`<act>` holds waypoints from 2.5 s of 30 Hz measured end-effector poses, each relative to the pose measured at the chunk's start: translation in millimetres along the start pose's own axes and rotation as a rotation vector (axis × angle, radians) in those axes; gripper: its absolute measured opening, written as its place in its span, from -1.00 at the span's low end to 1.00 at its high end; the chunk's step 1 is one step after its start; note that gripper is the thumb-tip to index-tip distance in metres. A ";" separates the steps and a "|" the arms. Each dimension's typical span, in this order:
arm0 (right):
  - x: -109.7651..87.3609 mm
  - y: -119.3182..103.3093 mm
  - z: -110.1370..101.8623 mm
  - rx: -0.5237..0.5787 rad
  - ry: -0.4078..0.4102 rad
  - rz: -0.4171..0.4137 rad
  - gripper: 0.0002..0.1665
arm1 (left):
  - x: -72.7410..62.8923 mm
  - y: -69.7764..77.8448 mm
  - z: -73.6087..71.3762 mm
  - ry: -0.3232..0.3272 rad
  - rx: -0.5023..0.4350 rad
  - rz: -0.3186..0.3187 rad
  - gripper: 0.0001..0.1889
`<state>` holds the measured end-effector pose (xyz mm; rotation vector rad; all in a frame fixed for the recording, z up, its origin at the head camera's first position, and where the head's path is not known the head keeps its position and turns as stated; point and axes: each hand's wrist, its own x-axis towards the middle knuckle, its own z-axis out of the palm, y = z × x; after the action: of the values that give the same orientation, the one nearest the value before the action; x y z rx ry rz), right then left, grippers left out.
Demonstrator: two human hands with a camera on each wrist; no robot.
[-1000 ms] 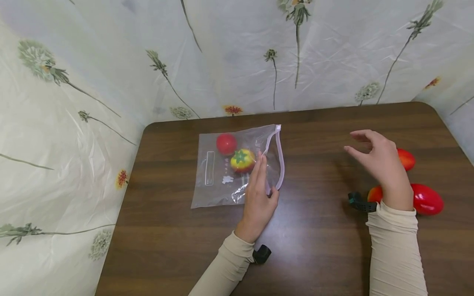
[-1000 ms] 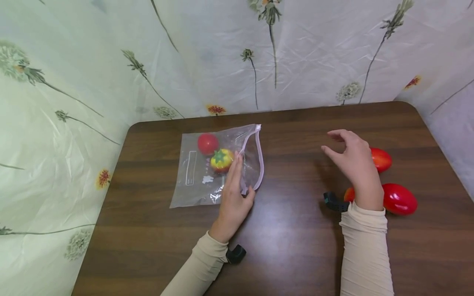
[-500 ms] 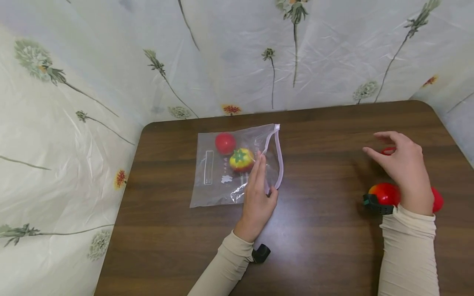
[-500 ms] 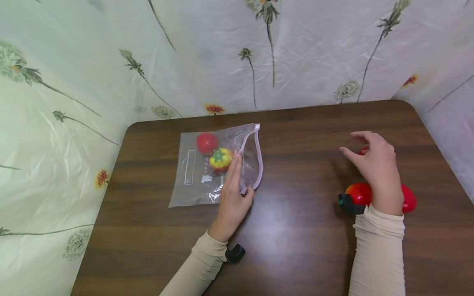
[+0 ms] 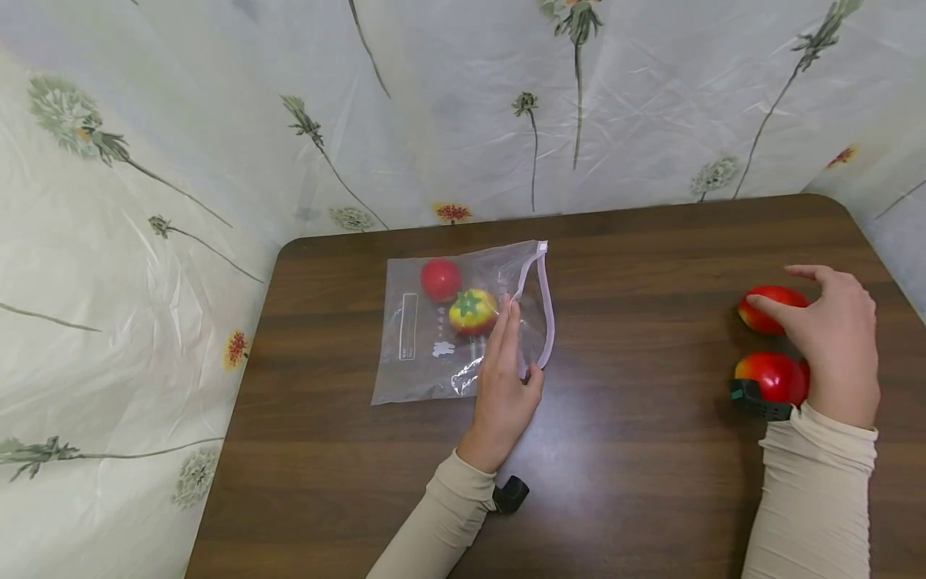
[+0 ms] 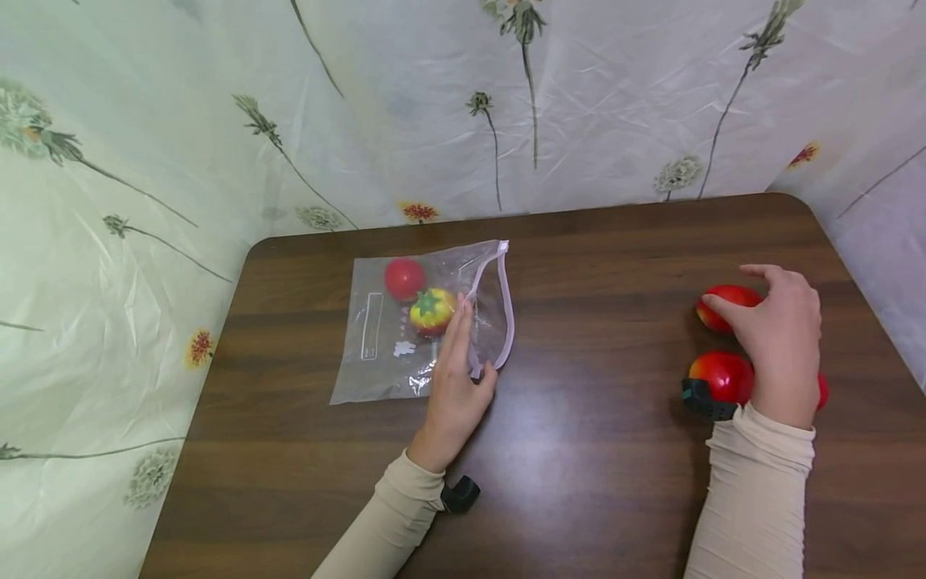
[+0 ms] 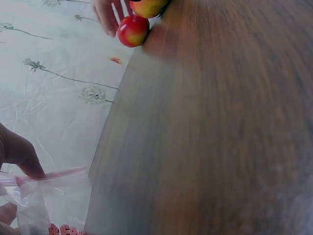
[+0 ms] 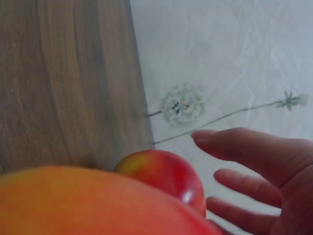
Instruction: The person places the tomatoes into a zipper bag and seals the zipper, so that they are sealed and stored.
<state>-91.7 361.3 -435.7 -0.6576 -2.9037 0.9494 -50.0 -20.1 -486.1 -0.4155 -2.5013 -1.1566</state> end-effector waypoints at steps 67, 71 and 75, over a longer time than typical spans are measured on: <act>0.8 -17.1 19.0 0.242 -0.271 -0.271 -0.15 | 0.8 -0.9 -0.4 0.006 0.000 0.008 0.02; 1.1 -23.5 24.9 0.295 -0.276 -0.303 -0.18 | 1.0 -1.2 -0.1 0.006 -0.002 0.007 0.01; 0.5 -31.0 30.0 0.321 -0.276 -0.312 -0.19 | 1.4 -1.1 0.0 0.012 0.004 0.014 0.01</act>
<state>-108.5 322.1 -442.7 -0.0545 -2.8433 1.5075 -51.7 -20.6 -486.2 -0.4229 -2.4858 -1.1457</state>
